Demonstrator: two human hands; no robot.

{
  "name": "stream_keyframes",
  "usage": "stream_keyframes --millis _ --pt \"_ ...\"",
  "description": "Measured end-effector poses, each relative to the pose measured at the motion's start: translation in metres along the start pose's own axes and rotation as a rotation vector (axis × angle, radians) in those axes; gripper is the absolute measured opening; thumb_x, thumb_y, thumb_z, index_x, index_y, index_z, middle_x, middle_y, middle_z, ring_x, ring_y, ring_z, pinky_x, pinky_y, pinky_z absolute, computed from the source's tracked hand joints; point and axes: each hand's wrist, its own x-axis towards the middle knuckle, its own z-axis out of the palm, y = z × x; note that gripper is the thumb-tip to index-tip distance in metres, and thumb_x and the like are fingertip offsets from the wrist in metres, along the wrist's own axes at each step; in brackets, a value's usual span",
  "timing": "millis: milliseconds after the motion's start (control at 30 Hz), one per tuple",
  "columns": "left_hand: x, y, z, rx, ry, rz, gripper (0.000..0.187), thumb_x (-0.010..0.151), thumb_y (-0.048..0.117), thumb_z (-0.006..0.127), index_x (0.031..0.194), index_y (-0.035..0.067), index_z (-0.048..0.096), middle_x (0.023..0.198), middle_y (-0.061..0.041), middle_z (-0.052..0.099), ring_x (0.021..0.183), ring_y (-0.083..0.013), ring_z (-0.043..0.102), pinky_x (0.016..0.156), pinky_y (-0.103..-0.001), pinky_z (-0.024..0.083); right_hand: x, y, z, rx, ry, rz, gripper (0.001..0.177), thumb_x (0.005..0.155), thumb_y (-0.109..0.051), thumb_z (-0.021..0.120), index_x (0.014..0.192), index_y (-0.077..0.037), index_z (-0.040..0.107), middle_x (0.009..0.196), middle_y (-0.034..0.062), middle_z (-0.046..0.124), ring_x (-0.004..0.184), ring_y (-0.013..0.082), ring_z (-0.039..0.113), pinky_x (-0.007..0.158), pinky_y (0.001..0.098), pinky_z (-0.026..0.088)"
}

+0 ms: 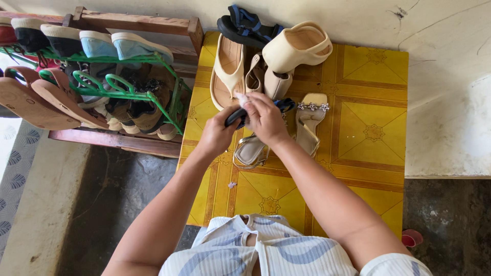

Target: The person wipes a pair of pink sandals with a cloth, then places them on a shoe rack. They then pick up a pair of dark blue sandals and wipe them with the same cloth.

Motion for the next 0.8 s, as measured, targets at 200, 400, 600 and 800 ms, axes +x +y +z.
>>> stream_keyframes --millis 200,400,600,800 --pt "-0.025 0.004 -0.022 0.091 -0.057 0.091 0.035 0.09 0.007 0.065 0.125 0.013 0.067 0.107 -0.015 0.075 0.095 -0.032 0.074 0.082 -0.041 0.057 -0.013 0.067 -0.025 -0.084 -0.2 0.868 0.036 0.106 -0.033 0.046 0.114 -0.006 0.069 0.097 0.0085 0.071 0.067 0.0216 0.071 0.061 0.0376 0.06" --pt "-0.03 0.018 -0.008 0.125 -0.057 -0.006 0.042 0.092 0.019 0.07 0.132 0.013 0.062 0.11 -0.02 0.071 0.101 -0.0375 0.071 0.085 -0.045 0.056 0.002 0.045 -0.013 0.173 0.127 0.566 0.041 0.105 -0.043 0.049 0.114 -0.009 0.07 0.093 0.0096 0.075 0.077 0.0218 0.072 0.069 0.0377 0.06" --pt "-0.028 0.028 0.001 -0.007 0.028 -0.002 0.037 0.097 0.022 0.068 0.131 0.008 0.063 0.113 -0.02 0.073 0.103 -0.0347 0.074 0.088 -0.041 0.058 -0.004 0.008 0.012 -0.024 0.044 -0.126 0.041 0.109 -0.038 0.054 0.1 -0.002 0.073 0.096 0.0132 0.073 0.094 0.0276 0.065 0.089 0.0416 0.052" --pt "-0.038 0.035 0.006 0.019 0.06 0.213 0.033 0.097 0.015 0.069 0.128 0.006 0.064 0.116 -0.018 0.072 0.104 -0.0379 0.071 0.086 -0.043 0.057 0.027 0.061 -0.018 -0.363 -0.122 0.313 0.036 0.106 -0.033 0.056 0.091 -0.005 0.072 0.086 0.012 0.071 0.083 0.0252 0.061 0.087 0.0433 0.05"
